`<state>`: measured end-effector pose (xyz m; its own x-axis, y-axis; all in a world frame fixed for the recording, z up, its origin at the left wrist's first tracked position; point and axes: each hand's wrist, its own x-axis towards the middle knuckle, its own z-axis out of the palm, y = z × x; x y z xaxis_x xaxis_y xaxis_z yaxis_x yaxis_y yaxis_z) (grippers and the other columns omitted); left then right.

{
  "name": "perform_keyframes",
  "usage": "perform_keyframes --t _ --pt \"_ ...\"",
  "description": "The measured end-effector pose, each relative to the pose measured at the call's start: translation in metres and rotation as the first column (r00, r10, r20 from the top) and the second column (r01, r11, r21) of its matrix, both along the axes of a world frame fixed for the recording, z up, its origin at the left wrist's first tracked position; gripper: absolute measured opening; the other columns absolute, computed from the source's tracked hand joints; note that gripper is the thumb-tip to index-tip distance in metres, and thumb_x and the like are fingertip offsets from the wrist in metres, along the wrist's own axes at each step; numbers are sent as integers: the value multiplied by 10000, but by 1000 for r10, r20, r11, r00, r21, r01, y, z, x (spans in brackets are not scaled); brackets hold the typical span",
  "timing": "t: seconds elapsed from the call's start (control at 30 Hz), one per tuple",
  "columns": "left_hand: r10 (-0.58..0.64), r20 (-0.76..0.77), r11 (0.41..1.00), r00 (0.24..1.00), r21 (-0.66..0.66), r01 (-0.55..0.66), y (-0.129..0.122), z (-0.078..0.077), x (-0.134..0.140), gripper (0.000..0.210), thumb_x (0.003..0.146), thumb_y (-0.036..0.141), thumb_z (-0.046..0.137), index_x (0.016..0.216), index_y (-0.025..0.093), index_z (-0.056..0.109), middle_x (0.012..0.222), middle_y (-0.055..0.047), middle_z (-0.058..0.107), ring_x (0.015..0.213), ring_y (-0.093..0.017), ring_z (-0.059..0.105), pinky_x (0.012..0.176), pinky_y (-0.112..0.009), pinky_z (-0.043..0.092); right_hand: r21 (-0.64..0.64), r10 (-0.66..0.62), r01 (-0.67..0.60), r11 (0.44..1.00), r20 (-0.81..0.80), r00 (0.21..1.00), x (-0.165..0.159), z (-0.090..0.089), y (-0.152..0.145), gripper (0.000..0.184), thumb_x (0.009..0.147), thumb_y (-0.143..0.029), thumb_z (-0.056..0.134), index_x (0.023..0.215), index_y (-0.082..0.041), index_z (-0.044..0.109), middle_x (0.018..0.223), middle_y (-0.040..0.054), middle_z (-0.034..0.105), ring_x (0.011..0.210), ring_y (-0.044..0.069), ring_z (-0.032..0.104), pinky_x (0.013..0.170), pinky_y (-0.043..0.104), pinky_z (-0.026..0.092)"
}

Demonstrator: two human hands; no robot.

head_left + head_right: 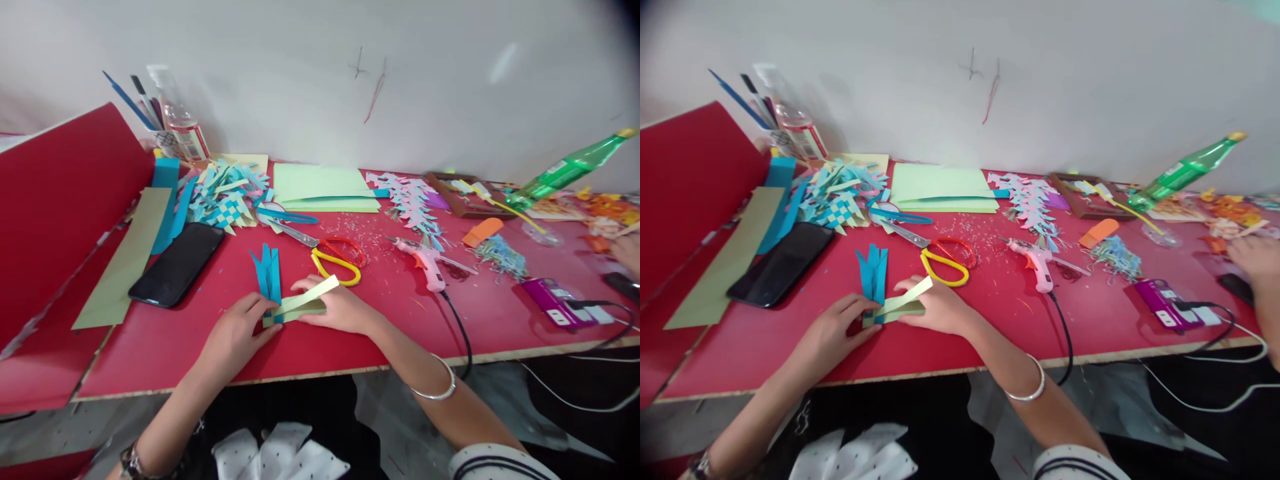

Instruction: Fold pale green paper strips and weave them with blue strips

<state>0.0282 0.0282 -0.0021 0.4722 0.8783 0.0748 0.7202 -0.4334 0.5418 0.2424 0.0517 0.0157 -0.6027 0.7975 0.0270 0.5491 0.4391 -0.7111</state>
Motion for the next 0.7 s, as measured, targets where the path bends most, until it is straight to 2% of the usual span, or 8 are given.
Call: perform_keyframes --t 0.1,0.2,0.27,0.33,0.4,0.5,0.6,0.7 --pt "-7 -49 997 999 74 10 -3 -1 0 226 840 323 437 957 176 562 939 -67 579 855 -190 565 738 -302 463 -4 -56 55 998 -76 996 9 5 5 273 775 -288 544 1030 -194 512 966 37 566 849 137 546 756 266 441" --pt "-2 -96 991 995 135 15 -6 -1 1 238 846 319 427 968 181 578 955 -71 593 871 -204 565 757 -325 462 139 -233 264 954 -208 950 18 17 14 223 824 -250 469 1038 -201 503 957 48 544 868 137 536 785 282 443" --pt "0 -113 987 994 158 18 -6 -2 0 240 846 313 427 970 183 586 946 -70 602 857 -206 566 750 -330 466 238 -244 307 921 -263 934 17 27 20 217 854 -206 408 1050 -215 500 997 56 529 936 138 520 845 298 423" --pt "1 -122 984 993 178 21 -6 -3 0 240 844 307 433 976 181 589 941 -71 607 847 -205 565 743 -331 470 324 -117 168 931 -171 978 8 34 26 256 866 -157 367 1053 -235 524 1028 55 521 987 137 497 887 308 397" --pt "0 -133 980 991 197 26 -5 -5 -1 235 839 302 445 977 179 590 935 -71 610 839 -203 565 738 -328 472 381 52 -64 922 41 998 -9 33 32 332 858 -99 343 1056 -257 558 1093 61 501 1046 152 456 919 336 367" --pt "0 -141 973 990 230 33 -5 -7 -1 200 826 280 471 944 179 596 898 -64 613 811 -198 568 711 -317 475 402 199 -312 861 298 934 -36 23 44 305 836 -139 419 1067 -249 585 1274 94 382 1175 233 339 945 410 324" --pt "4 -117 967 993 252 26 -5 -8 -1 178 822 277 483 922 184 597 876 -56 613 786 -192 567 692 -309 473 411 236 -393 822 382 893 -52 14 60 216 794 -221 529 987 -222 625 1304 102 354 1192 256 312 965 416 288" --pt "10 -95 968 995 252 15 -5 -8 -1 176 825 283 484 925 188 594 878 -56 614 781 -183 565 690 -299 468 429 249 -410 805 383 890 -53 12 71 148 773 -281 566 869 -206 650 1289 94 383 1170 246 333 964 403 276"
